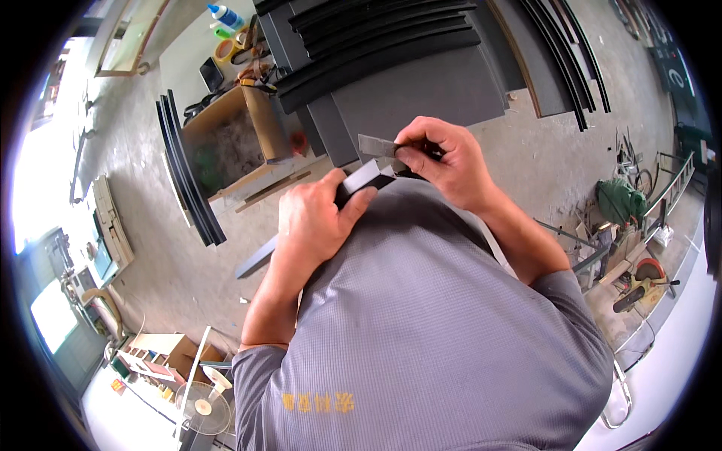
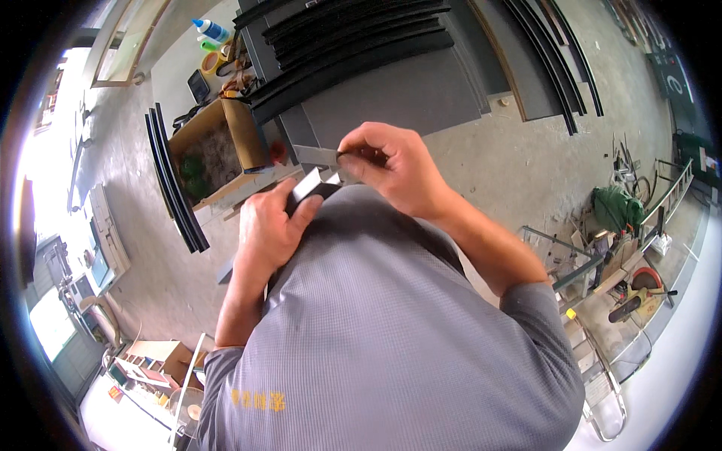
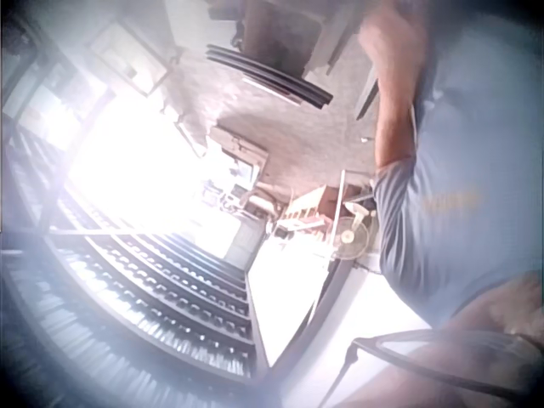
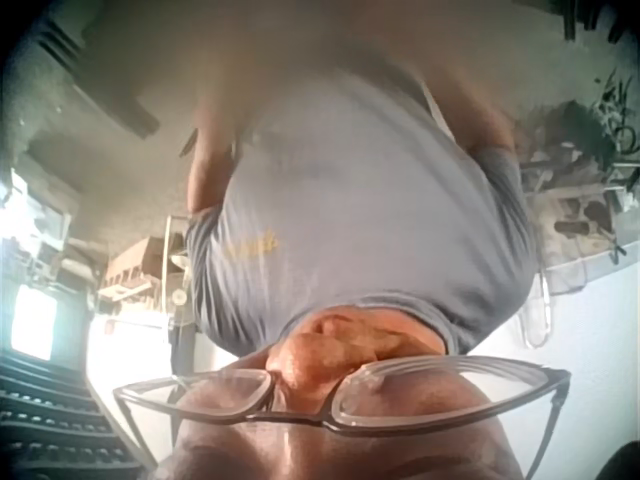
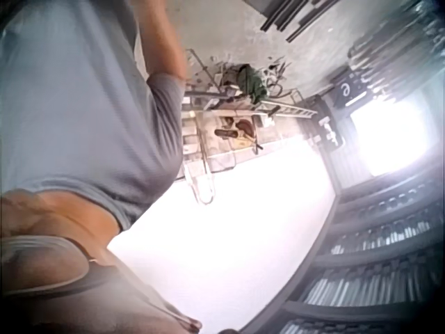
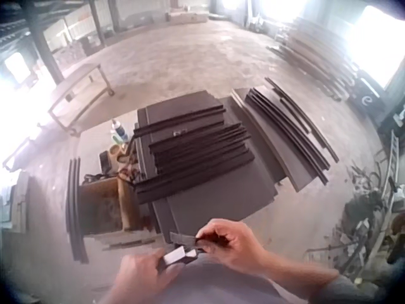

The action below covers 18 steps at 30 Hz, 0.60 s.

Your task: The person uses a handheld blade to scrape and deburr the edges of black metal profile segments, handling them individually from a stack.

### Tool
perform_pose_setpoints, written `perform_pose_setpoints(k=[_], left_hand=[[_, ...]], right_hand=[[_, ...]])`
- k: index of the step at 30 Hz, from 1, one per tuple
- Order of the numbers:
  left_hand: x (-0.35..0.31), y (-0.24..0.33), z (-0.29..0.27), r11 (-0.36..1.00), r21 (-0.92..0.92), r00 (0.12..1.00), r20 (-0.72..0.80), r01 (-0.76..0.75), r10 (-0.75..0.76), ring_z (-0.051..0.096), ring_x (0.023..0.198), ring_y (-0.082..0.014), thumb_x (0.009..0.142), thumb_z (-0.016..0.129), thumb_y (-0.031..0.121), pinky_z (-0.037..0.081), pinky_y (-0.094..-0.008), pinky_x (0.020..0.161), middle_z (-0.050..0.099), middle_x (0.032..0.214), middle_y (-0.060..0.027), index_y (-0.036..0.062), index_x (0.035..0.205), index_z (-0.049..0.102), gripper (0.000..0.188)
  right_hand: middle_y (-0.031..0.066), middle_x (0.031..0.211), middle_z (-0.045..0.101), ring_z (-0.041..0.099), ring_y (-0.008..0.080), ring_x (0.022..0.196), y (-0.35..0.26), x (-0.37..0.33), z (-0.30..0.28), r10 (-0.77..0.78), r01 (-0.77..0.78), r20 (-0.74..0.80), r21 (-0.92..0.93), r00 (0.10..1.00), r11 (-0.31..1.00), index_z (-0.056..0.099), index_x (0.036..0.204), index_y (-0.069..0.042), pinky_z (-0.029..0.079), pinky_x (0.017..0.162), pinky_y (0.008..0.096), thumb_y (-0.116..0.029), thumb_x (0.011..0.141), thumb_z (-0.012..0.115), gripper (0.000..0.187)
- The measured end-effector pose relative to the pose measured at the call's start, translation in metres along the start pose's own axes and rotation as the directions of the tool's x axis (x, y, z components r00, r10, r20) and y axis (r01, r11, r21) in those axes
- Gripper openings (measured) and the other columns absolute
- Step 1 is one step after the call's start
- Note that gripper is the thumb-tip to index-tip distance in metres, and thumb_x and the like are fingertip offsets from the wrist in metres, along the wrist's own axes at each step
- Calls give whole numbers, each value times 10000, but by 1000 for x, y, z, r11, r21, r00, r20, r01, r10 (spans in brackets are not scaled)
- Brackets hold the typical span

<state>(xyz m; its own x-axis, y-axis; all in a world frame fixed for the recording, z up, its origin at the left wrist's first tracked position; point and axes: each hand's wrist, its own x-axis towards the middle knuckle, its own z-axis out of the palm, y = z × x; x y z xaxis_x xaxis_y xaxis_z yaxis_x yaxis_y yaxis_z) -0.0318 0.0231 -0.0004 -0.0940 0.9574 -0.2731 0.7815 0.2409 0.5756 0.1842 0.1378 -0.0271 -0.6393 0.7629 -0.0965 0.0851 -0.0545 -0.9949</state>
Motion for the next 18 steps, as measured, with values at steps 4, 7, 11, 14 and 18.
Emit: perform_pose_setpoints(k=[4,7,11,14,18], left_hand=[[1,-2,5,1000,-19,1000,11,-15,15,670,730,-455,968,673,522,522,-483,683,658,735,-244,0,916,688,524],[2,-2,6,999,-34,1000,9,-24,24,665,717,-454,970,670,528,517,-483,674,649,723,-243,-6,897,680,539],[3,-3,6,999,-46,1000,-6,-23,22,654,699,-453,973,663,550,506,-482,657,634,703,-239,-8,885,673,565],[3,-3,6,999,-38,999,-14,-35,35,649,692,-454,974,657,563,501,-477,649,629,699,-238,-10,881,669,581],[2,-5,6,999,-30,1000,6,-28,28,648,701,-463,976,667,540,503,-476,655,633,706,-245,-19,893,670,566]], right_hand=[[33,960,658,637,108,820,11,-4,4,-156,156,-8,29,988,987,700,1049,-24,501,702,260,16,950,731,111],[35,965,662,639,117,822,25,0,6,-191,191,-23,6,981,982,699,1054,-31,493,692,263,32,939,723,133],[45,969,668,647,124,831,27,3,0,-272,266,-59,-99,960,959,700,1050,-33,494,690,266,40,932,723,140],[51,967,667,643,142,819,21,5,7,-172,171,-22,-35,985,985,707,1035,-39,501,692,275,26,918,745,139],[39,950,651,610,134,790,17,3,4,-284,284,4,-68,959,957,693,1027,-25,477,680,279,5,913,766,139]])
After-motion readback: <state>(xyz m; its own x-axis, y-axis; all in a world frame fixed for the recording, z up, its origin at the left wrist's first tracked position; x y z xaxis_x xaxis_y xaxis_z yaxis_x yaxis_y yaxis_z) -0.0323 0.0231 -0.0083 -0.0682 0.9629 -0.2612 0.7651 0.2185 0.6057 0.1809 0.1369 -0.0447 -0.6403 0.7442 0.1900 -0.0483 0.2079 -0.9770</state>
